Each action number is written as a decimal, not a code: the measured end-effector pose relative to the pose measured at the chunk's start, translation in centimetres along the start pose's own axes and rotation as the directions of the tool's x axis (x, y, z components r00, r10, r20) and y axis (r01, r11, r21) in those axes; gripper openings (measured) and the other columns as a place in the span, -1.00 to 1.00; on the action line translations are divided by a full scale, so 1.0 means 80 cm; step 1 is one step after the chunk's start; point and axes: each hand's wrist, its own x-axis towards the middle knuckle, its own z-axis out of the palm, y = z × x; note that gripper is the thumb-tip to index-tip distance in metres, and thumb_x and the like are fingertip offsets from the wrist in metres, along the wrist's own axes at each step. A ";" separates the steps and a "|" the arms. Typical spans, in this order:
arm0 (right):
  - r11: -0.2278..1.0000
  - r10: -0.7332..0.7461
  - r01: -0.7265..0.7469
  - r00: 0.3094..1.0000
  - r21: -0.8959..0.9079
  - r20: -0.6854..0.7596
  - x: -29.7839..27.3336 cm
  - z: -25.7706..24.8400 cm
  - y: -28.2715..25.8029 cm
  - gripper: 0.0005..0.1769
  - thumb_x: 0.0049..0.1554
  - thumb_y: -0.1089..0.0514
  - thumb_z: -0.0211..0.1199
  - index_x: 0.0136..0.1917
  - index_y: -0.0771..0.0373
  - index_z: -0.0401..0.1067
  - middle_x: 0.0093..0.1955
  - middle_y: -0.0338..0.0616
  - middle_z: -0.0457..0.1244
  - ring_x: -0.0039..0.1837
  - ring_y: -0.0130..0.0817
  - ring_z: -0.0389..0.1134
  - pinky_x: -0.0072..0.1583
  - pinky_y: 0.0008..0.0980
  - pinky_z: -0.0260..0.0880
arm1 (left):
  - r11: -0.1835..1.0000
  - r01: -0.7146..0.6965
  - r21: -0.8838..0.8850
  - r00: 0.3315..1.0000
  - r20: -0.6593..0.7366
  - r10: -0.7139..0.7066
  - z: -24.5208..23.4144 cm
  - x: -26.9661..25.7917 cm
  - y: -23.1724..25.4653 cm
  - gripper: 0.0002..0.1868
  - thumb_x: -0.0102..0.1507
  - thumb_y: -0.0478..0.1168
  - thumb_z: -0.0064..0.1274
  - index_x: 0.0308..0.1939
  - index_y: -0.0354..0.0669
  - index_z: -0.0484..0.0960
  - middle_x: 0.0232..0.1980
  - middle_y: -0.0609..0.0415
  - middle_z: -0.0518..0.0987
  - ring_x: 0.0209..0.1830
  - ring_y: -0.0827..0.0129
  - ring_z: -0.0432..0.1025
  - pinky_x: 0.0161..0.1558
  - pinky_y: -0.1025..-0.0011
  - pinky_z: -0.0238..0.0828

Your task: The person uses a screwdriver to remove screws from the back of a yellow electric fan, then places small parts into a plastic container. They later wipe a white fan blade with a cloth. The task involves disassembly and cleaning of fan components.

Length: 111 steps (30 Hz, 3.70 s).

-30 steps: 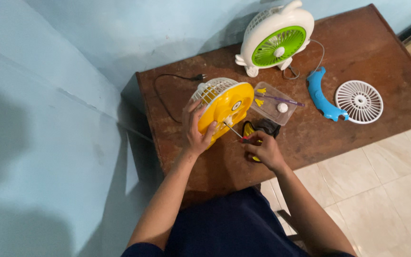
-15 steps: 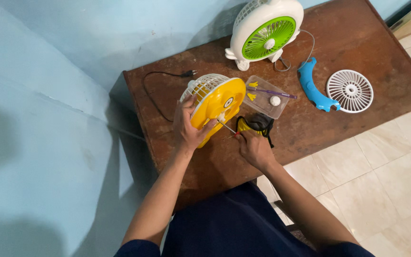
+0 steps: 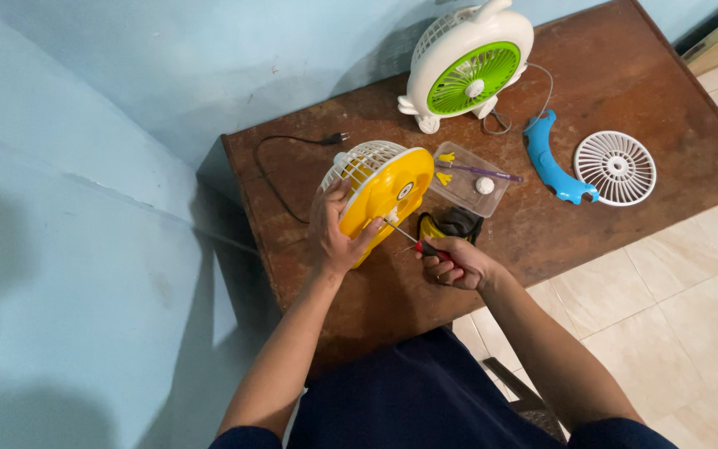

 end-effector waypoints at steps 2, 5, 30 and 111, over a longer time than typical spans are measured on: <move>1.000 -0.009 0.010 0.998 -0.018 0.055 0.005 -0.003 0.007 -0.55 0.37 -0.12 0.02 0.09 0.36 0.34 -0.31 -0.21 0.11 -0.47 -0.66 0.00 -0.53 -0.73 -0.13 | 0.999 -0.028 0.015 1.000 -0.007 0.028 -0.001 0.000 0.002 -0.46 0.23 0.13 0.31 -0.04 -0.21 0.48 0.21 -0.17 0.60 0.38 -0.06 0.42 0.52 -0.11 0.22; 0.994 -0.079 0.074 0.995 -0.074 -0.060 0.005 0.010 0.016 -0.55 0.26 -0.16 0.09 0.09 0.30 0.37 -0.31 -0.17 0.16 -0.49 -0.61 0.03 -0.55 -0.72 -0.12 | 0.997 -0.056 0.050 0.998 0.003 0.056 -0.005 0.005 0.003 -0.45 0.24 0.13 0.29 -0.02 -0.21 0.45 0.20 -0.16 0.58 0.36 -0.07 0.43 0.49 -0.09 0.24; 0.643 -0.565 0.326 0.813 -0.693 -0.143 -0.022 0.076 0.024 -0.76 0.32 0.07 0.13 0.18 0.22 0.38 -0.40 -0.08 0.16 -0.46 -0.44 0.10 -0.48 -0.51 -0.01 | 0.985 -0.048 0.168 0.999 0.034 0.042 0.002 0.021 0.017 -0.47 0.24 0.13 0.29 0.02 -0.19 0.54 0.04 -0.08 0.57 0.23 -0.01 0.48 0.26 0.03 0.44; 0.805 -0.519 0.376 0.821 -0.459 -0.238 0.000 0.032 0.060 -0.72 0.28 0.11 0.13 0.16 0.32 0.47 -0.19 -0.19 0.27 -0.31 -0.57 0.18 -0.42 -0.59 0.04 | 0.987 0.160 -0.020 0.979 0.130 -0.156 -0.021 -0.048 -0.007 -0.09 0.04 -0.47 0.29 0.46 -0.11 0.30 0.64 -0.24 0.08 0.65 -0.32 -0.03 0.58 -0.10 0.06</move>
